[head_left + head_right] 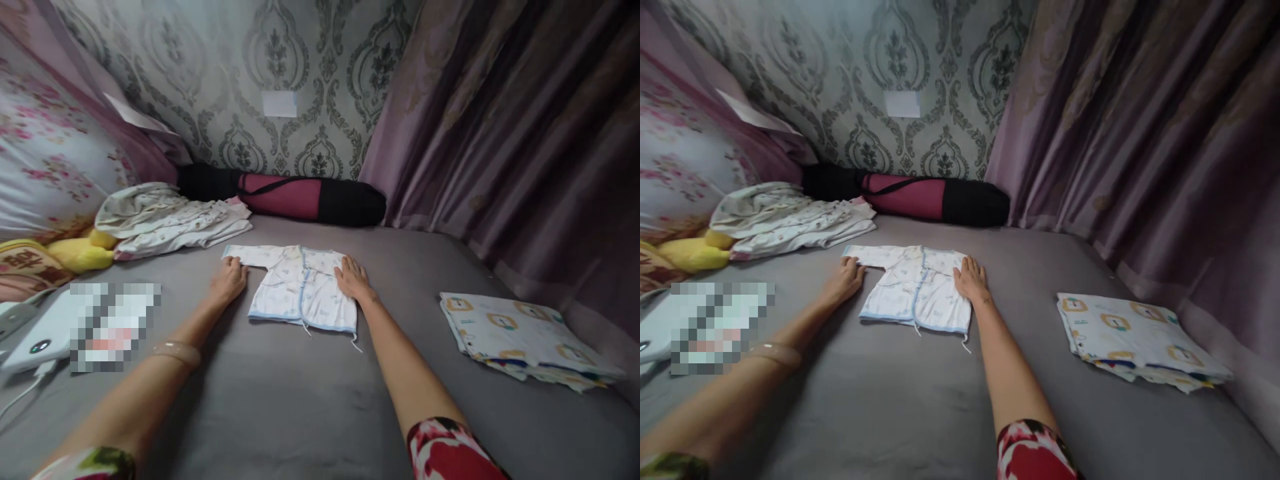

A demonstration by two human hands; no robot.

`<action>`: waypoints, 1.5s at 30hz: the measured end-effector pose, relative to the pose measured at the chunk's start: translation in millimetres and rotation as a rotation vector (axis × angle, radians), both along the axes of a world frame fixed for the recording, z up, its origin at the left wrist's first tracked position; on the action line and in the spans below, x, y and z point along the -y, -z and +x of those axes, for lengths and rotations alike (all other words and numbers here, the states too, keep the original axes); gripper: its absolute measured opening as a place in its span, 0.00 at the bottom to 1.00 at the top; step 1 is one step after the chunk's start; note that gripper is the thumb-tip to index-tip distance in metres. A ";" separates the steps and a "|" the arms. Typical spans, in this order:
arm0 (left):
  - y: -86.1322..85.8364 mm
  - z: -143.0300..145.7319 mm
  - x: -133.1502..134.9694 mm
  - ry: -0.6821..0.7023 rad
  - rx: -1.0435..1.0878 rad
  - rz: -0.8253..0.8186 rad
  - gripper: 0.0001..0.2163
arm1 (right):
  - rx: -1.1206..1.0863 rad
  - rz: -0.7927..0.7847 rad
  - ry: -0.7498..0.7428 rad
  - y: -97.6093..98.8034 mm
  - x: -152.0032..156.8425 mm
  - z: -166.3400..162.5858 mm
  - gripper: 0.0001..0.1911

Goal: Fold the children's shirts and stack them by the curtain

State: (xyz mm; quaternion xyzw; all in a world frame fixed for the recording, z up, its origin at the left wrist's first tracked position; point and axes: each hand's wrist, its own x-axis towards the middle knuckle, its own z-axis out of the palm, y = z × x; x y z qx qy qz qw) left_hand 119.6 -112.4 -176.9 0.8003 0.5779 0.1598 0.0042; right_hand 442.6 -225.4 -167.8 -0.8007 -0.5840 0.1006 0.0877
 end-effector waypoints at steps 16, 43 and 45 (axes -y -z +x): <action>-4.8 -7.2 19.0 -0.268 0.034 0.039 0.19 | 0.114 0.054 0.072 10.4 -22.9 -24.3 0.33; -0.9 -5.7 17.0 -0.298 0.050 0.069 0.17 | 0.079 -0.073 -0.059 -17.9 -57.2 -73.0 0.33; -0.7 -5.3 16.7 -0.297 0.061 0.059 0.17 | 0.080 -0.034 -0.098 -17.1 -59.3 -79.8 0.33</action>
